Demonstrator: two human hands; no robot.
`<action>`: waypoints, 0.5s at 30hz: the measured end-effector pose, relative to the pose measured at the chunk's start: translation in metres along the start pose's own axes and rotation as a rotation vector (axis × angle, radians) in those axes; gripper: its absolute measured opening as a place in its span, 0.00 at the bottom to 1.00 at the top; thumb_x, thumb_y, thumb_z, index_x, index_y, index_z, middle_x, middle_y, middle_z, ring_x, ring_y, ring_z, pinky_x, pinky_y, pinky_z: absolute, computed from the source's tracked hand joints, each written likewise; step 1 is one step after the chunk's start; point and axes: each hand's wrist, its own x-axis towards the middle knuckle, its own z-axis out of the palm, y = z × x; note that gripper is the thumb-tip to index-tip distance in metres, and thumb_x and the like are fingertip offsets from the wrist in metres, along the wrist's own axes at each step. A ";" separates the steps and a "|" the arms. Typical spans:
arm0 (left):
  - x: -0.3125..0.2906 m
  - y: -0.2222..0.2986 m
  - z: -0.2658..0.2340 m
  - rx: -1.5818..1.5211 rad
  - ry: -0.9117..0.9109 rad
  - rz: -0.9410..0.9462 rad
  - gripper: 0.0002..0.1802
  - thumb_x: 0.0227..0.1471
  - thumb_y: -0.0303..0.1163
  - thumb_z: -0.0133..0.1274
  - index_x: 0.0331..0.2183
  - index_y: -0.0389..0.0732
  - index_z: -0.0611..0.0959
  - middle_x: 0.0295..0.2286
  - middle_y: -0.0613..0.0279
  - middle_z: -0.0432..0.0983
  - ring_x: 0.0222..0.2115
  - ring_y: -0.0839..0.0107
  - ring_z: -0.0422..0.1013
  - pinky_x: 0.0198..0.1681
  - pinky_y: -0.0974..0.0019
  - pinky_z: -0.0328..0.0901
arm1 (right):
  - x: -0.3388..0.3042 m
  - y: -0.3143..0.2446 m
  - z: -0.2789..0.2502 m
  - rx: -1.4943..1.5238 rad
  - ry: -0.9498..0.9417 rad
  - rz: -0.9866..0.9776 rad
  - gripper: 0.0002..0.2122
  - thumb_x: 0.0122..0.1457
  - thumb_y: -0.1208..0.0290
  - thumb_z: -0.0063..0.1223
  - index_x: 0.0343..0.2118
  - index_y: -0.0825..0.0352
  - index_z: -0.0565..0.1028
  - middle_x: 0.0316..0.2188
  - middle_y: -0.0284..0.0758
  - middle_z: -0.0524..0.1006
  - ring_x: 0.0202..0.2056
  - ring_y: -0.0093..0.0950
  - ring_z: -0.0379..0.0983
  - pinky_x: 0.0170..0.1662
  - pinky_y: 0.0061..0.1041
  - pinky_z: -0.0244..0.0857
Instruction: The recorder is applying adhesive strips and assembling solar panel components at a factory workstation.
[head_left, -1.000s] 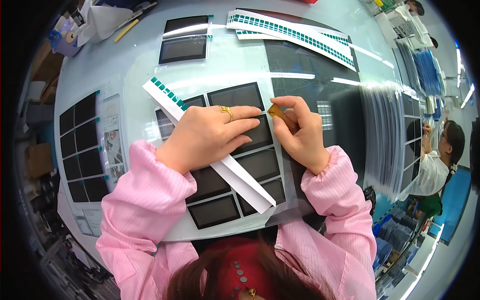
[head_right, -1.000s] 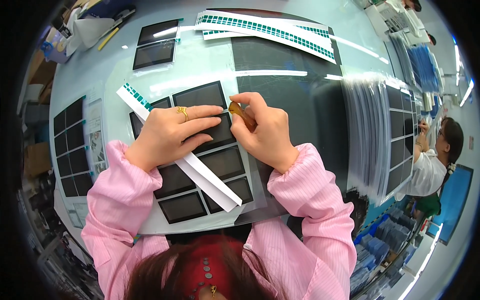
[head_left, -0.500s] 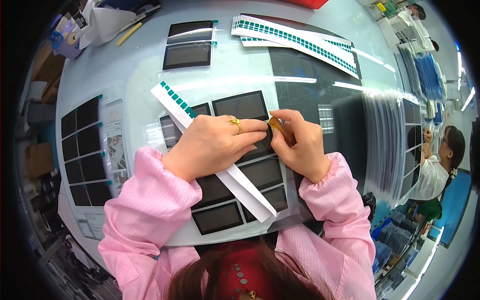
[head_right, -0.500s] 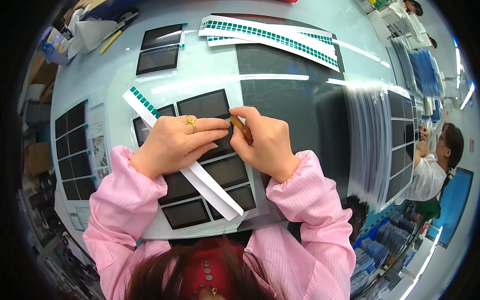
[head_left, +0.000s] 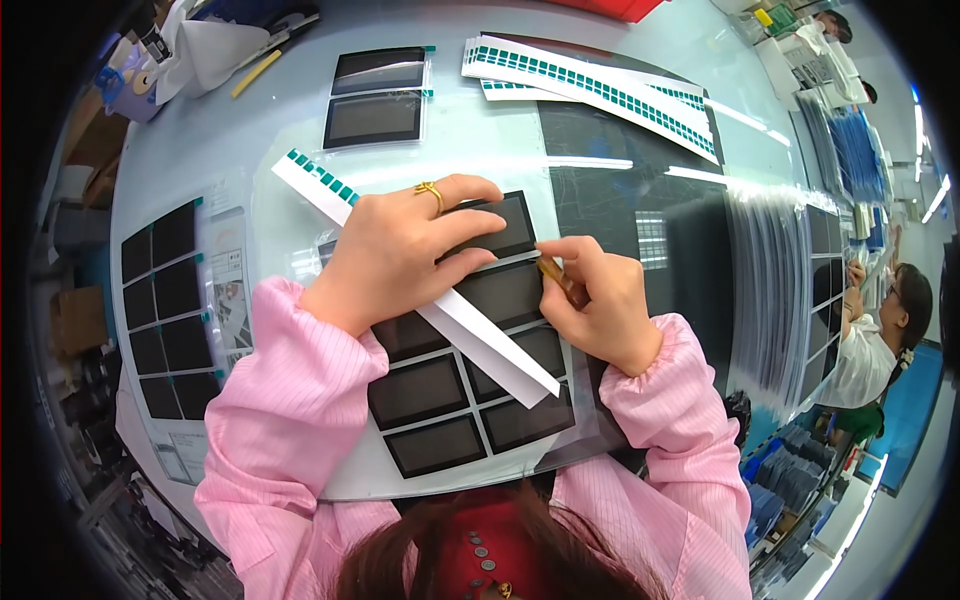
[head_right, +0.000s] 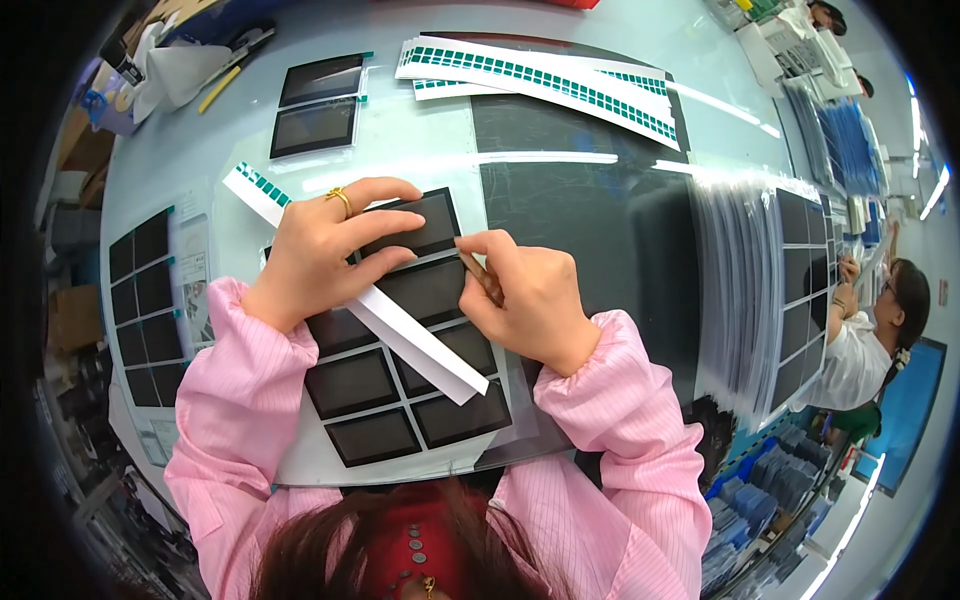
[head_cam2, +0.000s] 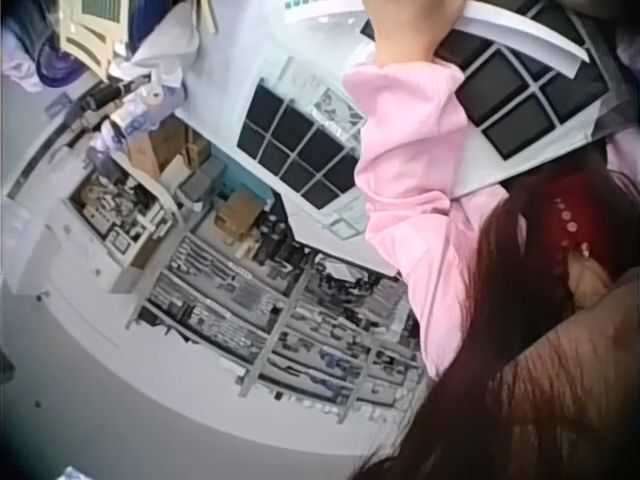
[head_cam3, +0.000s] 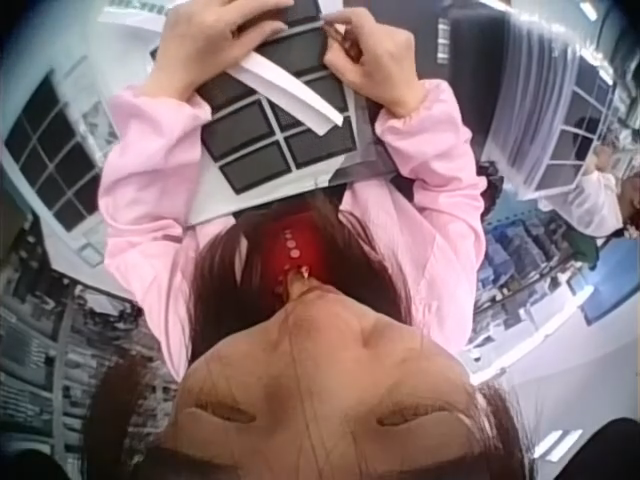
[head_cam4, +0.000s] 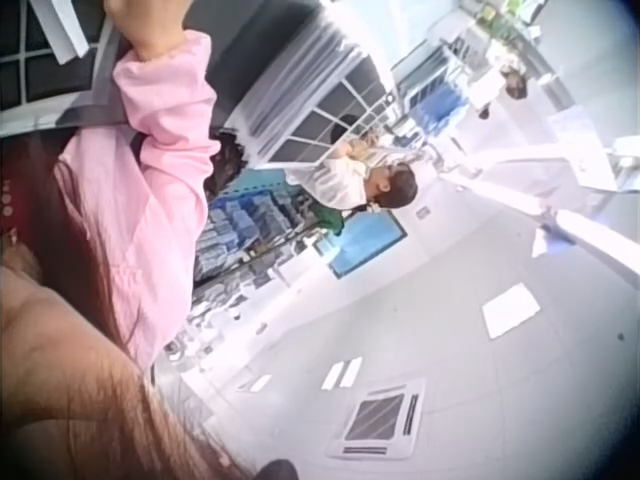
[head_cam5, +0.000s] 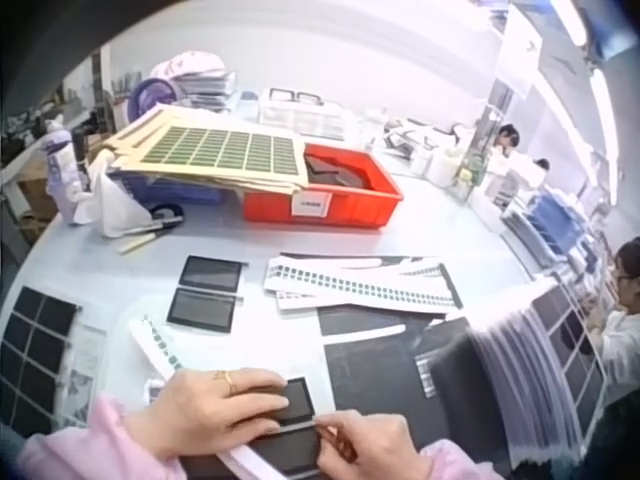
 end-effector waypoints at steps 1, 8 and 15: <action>0.001 -0.002 0.000 0.011 -0.020 -0.010 0.17 0.42 0.30 0.70 0.37 0.46 0.86 0.45 0.68 0.82 0.28 0.66 0.78 0.30 0.67 0.71 | 0.000 0.000 -0.003 0.035 -0.034 0.023 0.15 0.53 0.84 0.59 0.45 0.70 0.76 0.13 0.29 0.67 0.13 0.15 0.61 0.19 0.18 0.52; 0.004 -0.009 0.002 -0.007 -0.078 -0.032 0.19 0.42 0.32 0.70 0.40 0.45 0.86 0.48 0.67 0.82 0.33 0.64 0.80 0.35 0.66 0.74 | 0.004 -0.001 -0.002 0.071 -0.059 0.036 0.15 0.54 0.85 0.55 0.46 0.71 0.74 0.12 0.25 0.63 0.14 0.12 0.56 0.20 0.18 0.47; 0.007 -0.006 0.003 0.006 -0.129 -0.017 0.17 0.45 0.31 0.67 0.41 0.46 0.85 0.48 0.71 0.82 0.36 0.65 0.80 0.38 0.65 0.74 | 0.030 0.016 0.001 0.250 0.074 0.208 0.13 0.59 0.83 0.53 0.47 0.71 0.74 0.14 0.22 0.62 0.18 0.10 0.53 0.22 0.18 0.45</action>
